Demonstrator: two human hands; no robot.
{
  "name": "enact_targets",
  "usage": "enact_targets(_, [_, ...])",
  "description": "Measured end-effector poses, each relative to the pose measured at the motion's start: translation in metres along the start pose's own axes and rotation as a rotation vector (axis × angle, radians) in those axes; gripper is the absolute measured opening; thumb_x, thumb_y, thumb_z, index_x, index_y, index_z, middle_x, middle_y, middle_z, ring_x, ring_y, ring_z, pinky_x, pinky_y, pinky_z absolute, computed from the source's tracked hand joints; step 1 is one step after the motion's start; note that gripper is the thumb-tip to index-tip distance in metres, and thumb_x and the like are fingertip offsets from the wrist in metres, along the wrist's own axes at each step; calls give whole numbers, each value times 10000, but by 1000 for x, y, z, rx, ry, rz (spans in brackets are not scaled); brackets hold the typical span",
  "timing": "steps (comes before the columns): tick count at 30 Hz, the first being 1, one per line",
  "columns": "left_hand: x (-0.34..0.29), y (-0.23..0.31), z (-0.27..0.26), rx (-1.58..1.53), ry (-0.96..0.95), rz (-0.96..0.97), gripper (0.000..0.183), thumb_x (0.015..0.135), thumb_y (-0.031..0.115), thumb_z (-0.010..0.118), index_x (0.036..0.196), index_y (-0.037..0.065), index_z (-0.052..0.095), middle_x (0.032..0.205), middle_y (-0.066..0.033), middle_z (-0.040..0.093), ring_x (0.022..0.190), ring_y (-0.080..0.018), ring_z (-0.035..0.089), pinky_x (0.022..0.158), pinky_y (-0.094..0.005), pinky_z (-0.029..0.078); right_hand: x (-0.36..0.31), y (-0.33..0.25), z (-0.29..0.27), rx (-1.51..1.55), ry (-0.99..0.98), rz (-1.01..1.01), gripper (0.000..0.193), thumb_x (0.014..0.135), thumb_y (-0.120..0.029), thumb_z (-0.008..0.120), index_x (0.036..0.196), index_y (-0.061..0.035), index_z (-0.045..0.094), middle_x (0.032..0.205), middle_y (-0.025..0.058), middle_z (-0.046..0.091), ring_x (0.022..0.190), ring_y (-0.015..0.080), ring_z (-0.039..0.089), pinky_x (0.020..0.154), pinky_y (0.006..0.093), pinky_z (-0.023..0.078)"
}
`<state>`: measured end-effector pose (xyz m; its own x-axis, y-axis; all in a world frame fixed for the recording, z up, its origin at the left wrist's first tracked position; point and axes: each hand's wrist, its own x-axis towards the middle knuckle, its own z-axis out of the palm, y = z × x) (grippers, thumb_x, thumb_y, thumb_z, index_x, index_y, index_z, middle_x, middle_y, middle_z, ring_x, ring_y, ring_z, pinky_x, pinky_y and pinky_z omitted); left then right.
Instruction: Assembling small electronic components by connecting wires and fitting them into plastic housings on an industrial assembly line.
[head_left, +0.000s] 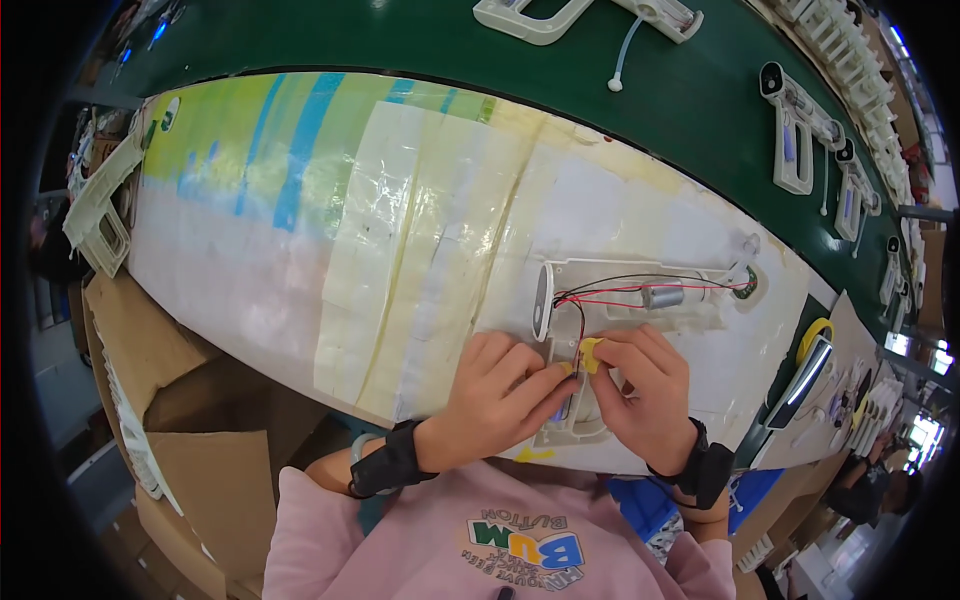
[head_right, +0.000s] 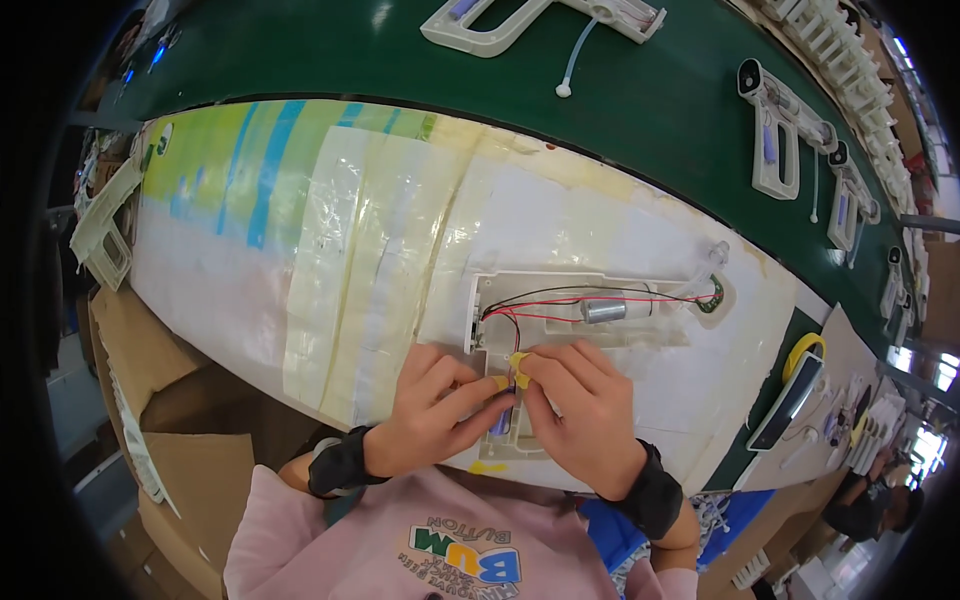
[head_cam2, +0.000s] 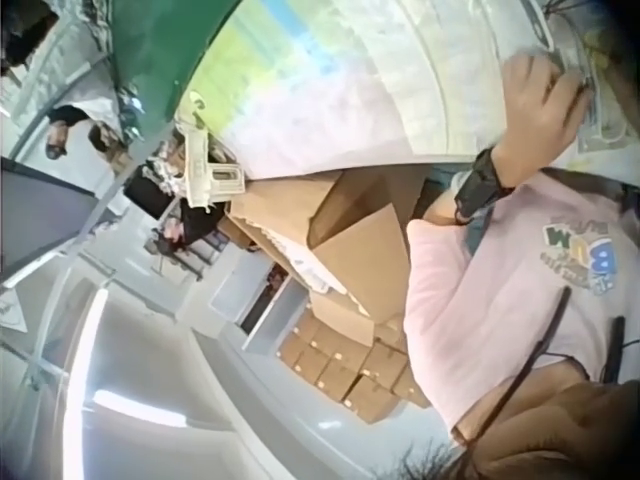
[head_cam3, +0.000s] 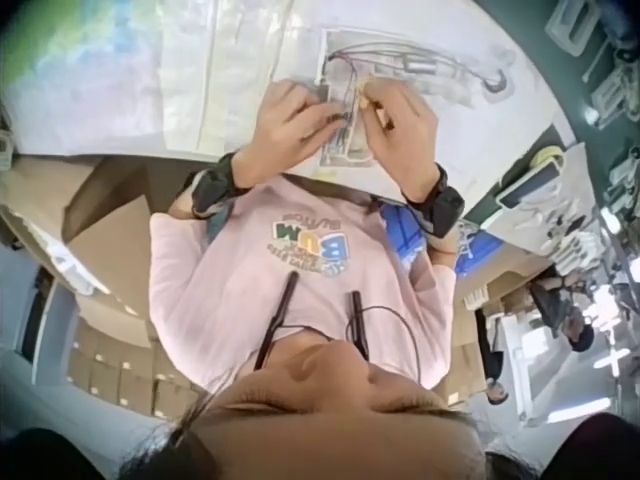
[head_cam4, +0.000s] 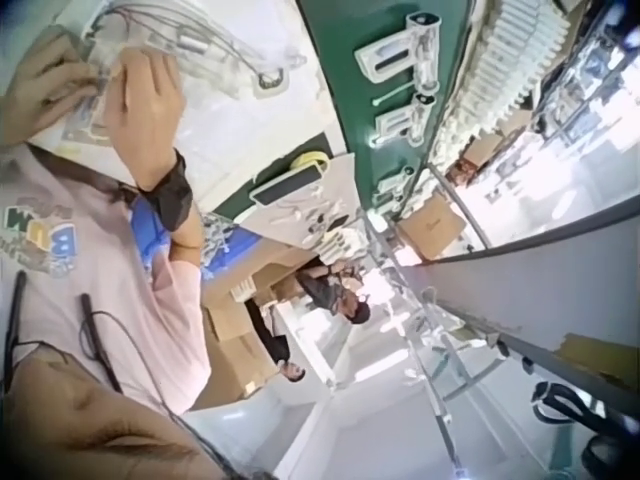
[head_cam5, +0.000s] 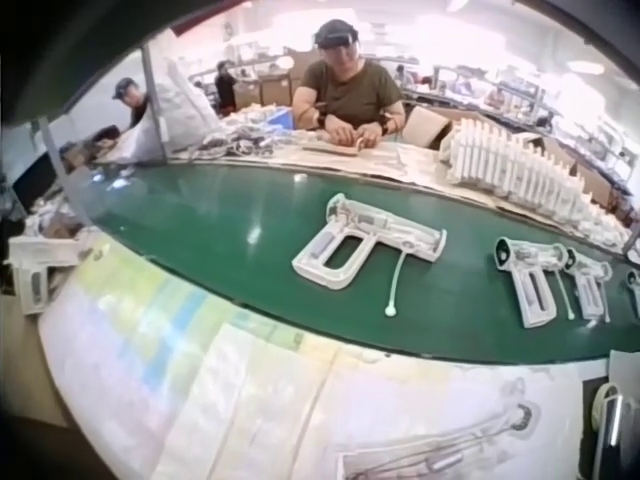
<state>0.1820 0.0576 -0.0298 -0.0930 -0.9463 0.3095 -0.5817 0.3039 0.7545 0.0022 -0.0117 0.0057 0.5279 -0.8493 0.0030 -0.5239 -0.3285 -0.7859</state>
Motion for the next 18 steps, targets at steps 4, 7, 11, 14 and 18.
enact_targets(4, [4, 1, 3, 21, 16, 1, 252, 737, 101, 799, 955, 59, 679, 769, -39, 502, 710, -228, 488, 631, -357, 369, 5, 0, 6, -37, 42, -86, 253, 704, 114, 693, 920, -10, 649, 925, 101, 692, 707, 243, 600, 522, 299, 461])
enact_targets(7, [2, 0, 3, 22, 16, -3, 276, 736, 97, 795, 980, 54, 674, 774, -43, 497, 700, -224, 490, 626, -355, 371, 6, 3, 9, -33, 64, -123, 240, 707, 113, 695, 906, -10, 644, 934, 98, 697, 698, 228, 600, 509, 286, 453])
enact_targets(11, [1, 2, 6, 21, 71, -23, 288, 743, 97, 786, 1004, 45, 676, 772, -39, 490, 678, -219, 493, 612, -356, 375, 3, 4, 5, 100, 39, -53, 196, 737, 104, 687, 890, -6, 634, 984, 99, 701, 655, 145, 601, 455, 235, 428])
enact_targets(14, [0, 1, 8, 80, 34, 35, 285, 746, 96, 781, 1006, 41, 681, 763, -35, 486, 665, -212, 497, 602, -350, 374, 0, 7, 7, 109, 86, -24, 170, 749, 97, 686, 877, -1, 631, 990, 94, 701, 638, 92, 593, 428, 206, 409])
enact_targets(18, [0, 1, 11, 132, 10, 51, 269, 748, 96, 777, 994, 38, 683, 740, -31, 474, 650, -205, 498, 601, -342, 376, 1, 10, 6, 128, 74, -46, 164, 748, 103, 686, 864, 2, 629, 975, 87, 704, 654, 77, 598, 432, 203, 409])
